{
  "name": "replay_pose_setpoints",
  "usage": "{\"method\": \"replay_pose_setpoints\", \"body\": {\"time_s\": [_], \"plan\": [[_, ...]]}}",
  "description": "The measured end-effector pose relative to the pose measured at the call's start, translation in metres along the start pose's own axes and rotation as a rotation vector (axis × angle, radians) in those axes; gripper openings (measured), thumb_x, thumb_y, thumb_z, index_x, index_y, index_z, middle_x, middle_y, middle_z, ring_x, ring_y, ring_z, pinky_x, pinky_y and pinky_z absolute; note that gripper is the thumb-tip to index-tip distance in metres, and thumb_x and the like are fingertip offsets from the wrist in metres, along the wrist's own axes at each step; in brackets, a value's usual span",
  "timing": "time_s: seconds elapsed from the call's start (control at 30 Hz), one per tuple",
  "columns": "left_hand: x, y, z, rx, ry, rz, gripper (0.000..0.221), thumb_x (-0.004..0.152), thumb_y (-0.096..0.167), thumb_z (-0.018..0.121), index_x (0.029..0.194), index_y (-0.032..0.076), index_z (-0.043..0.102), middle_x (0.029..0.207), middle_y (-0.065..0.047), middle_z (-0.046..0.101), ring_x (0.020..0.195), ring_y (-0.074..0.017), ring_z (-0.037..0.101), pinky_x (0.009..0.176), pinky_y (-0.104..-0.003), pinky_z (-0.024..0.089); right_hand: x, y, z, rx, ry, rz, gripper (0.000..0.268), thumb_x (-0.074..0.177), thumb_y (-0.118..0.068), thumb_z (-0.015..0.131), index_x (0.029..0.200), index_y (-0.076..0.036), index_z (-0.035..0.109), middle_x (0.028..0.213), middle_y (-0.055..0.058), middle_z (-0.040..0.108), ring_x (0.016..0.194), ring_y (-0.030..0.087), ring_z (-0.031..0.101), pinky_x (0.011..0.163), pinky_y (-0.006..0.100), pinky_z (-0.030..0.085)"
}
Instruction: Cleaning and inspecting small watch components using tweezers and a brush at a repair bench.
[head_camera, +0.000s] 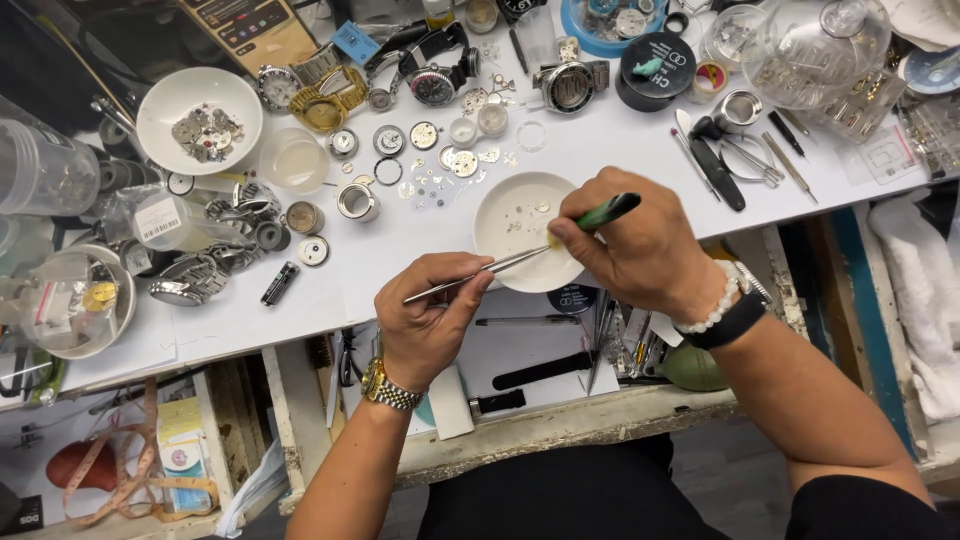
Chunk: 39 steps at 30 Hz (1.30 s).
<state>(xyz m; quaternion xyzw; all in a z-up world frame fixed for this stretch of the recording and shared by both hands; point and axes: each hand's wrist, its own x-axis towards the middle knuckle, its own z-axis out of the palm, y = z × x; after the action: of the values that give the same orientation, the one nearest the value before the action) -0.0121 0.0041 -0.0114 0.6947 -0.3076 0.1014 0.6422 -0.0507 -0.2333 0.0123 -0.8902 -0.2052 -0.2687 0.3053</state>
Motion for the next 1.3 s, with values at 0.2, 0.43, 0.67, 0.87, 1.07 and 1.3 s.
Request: {"method": "replay_pose_setpoints", "body": {"time_s": [0.2,0.43,0.67,0.87,1.07,1.3], "plan": [[-0.001,0.0,-0.002,-0.005,0.014,0.003,0.01,0.086,0.003,0.084,0.092,0.006,0.076,0.086,-0.01,0.081,0.052,-0.0119,0.06,0.048,-0.023,0.05,-0.007,0.01,0.007,0.07,-0.039,0.058,0.02,0.109,-0.022,0.055,0.098,-0.01,0.066,0.066,0.002,0.05,0.061,0.024,0.056,0.061,0.036,0.05],[-0.003,-0.002,-0.002,-0.023,0.061,-0.002,0.011,0.083,0.004,0.086,0.089,0.007,0.077,0.085,-0.01,0.081,0.059,-0.0163,0.069,0.05,-0.025,0.052,-0.004,0.008,0.003,-0.054,-0.097,-0.015,0.018,0.106,-0.023,0.059,0.097,-0.009,0.065,0.065,0.006,0.05,0.062,0.033,0.059,0.058,0.045,0.051],[-0.013,-0.012,-0.006,0.056,-0.035,0.072,0.017,0.093,0.015,0.078,0.107,0.008,0.072,0.101,-0.011,0.078,0.092,-0.0209,0.079,0.081,-0.027,0.068,-0.003,0.003,0.0,-0.045,-0.134,0.003,0.018,0.105,-0.017,0.061,0.097,-0.002,0.065,0.085,0.013,0.068,0.069,0.028,0.062,0.061,0.041,0.049],[-0.014,-0.009,-0.006,0.035,-0.023,0.066,0.016,0.093,0.013,0.079,0.107,0.008,0.072,0.103,-0.009,0.078,0.09,-0.0186,0.078,0.077,-0.025,0.066,-0.006,0.008,0.002,-0.023,-0.164,0.032,0.02,0.104,-0.019,0.06,0.099,-0.001,0.064,0.087,0.014,0.068,0.068,0.027,0.061,0.058,0.04,0.049],[-0.013,-0.009,-0.006,0.027,-0.013,0.071,0.016,0.093,0.012,0.079,0.106,0.007,0.072,0.102,-0.01,0.077,0.09,-0.0188,0.078,0.077,-0.026,0.067,-0.008,0.012,0.004,-0.052,-0.181,0.042,0.021,0.105,-0.021,0.059,0.1,-0.002,0.065,0.088,0.014,0.068,0.069,0.028,0.063,0.058,0.041,0.05],[-0.013,-0.01,-0.007,0.039,-0.017,0.062,0.016,0.093,0.014,0.079,0.106,0.008,0.071,0.102,-0.01,0.078,0.09,-0.019,0.078,0.077,-0.026,0.066,-0.006,0.013,0.005,-0.017,-0.195,0.061,0.024,0.105,-0.024,0.056,0.098,-0.002,0.064,0.086,0.012,0.067,0.067,0.024,0.061,0.057,0.038,0.05]]}}
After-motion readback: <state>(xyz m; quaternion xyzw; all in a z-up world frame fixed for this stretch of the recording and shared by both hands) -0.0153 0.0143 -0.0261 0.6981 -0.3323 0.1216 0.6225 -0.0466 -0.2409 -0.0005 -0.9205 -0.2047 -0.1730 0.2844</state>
